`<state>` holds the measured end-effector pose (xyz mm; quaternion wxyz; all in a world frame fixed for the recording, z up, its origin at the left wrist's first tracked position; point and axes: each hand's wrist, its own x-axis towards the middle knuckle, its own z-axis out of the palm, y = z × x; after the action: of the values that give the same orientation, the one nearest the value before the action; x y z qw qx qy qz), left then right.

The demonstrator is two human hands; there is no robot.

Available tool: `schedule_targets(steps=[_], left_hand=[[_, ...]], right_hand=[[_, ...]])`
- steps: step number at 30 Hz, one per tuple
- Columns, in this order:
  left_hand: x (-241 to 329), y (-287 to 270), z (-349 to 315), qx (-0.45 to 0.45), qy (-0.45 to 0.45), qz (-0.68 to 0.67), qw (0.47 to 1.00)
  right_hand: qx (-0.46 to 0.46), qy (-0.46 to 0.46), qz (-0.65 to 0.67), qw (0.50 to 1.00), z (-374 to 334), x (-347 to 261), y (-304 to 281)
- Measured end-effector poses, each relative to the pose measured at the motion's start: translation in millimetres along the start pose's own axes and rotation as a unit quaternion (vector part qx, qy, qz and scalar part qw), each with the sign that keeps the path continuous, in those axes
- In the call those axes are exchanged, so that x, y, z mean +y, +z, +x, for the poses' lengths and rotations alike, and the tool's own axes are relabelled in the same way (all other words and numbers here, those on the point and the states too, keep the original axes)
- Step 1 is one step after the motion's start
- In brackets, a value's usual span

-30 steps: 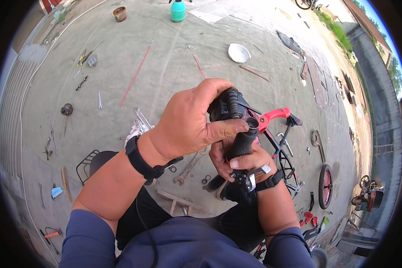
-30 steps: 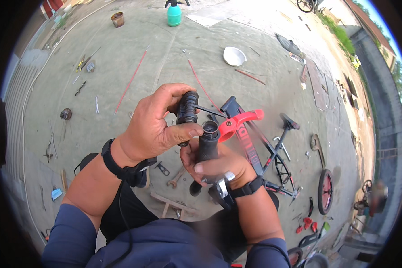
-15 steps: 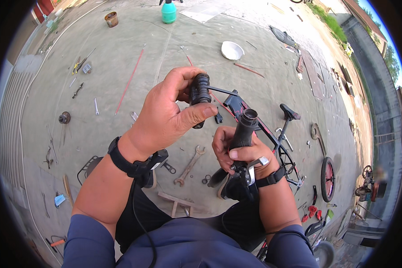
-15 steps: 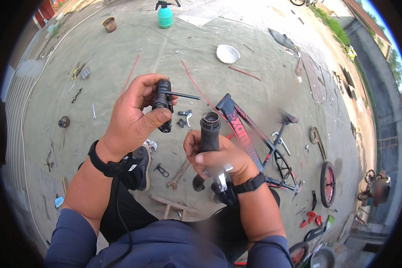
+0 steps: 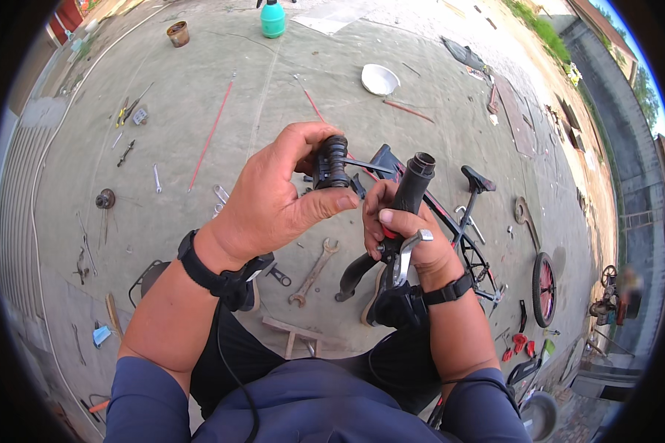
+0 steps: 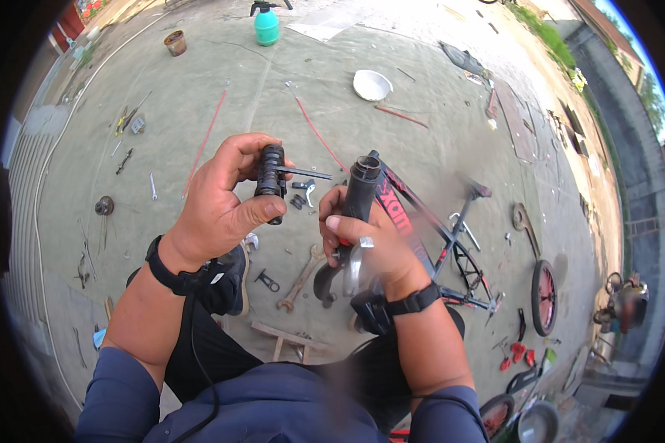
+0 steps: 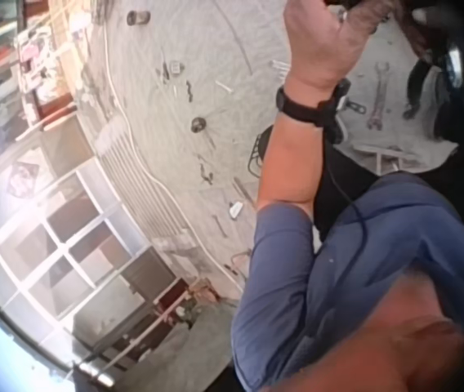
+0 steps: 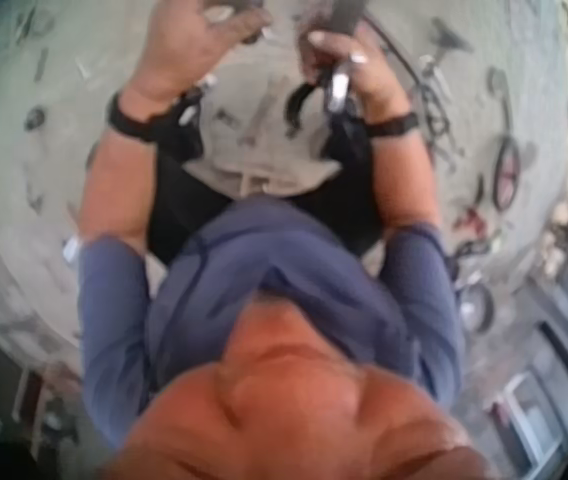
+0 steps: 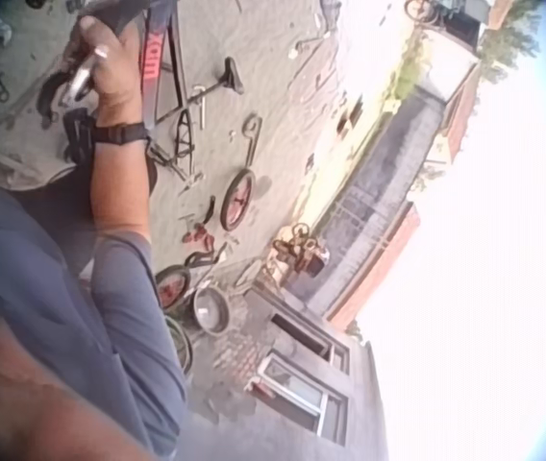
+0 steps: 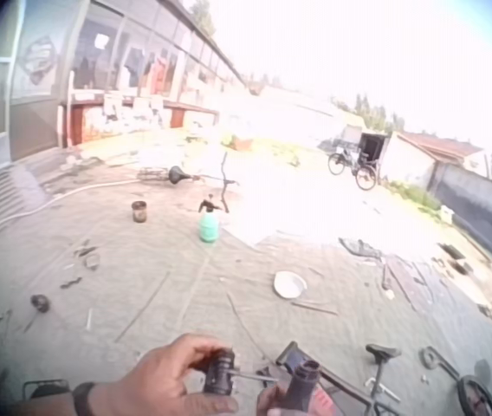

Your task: The person assembles a bicycle handlebar by attaching a gear shifter and brake lever to the handlebar stem. They use a multi-tool to tighten the components and ensure they are securely fastened.

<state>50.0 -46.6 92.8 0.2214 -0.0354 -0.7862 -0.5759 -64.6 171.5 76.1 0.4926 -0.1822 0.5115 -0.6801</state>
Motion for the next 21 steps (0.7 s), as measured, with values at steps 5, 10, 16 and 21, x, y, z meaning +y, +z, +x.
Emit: schedule_targets(steps=[5,10,16,21], left_hand=[[-1.0,10.6,-0.3,-0.011,-0.108,-0.094,0.990],[-7.5,23.7,-4.8,-0.055,-0.159,-0.123,0.978],[-3.1,31.5,-5.0,-0.098,-0.137,-0.058,0.984],[-15.7,38.8,-11.3,-0.061,-0.002,0.007,0.998]], right_hand=[[0.046,-0.073,0.016,0.996,3.9,2.5,-18.1],[0.023,-0.129,0.075,0.989,8.4,6.3,-31.3],[0.003,-0.130,0.114,0.985,5.1,2.5,-32.7],[0.050,-0.104,0.078,0.990,5.2,-0.2,-22.3]])
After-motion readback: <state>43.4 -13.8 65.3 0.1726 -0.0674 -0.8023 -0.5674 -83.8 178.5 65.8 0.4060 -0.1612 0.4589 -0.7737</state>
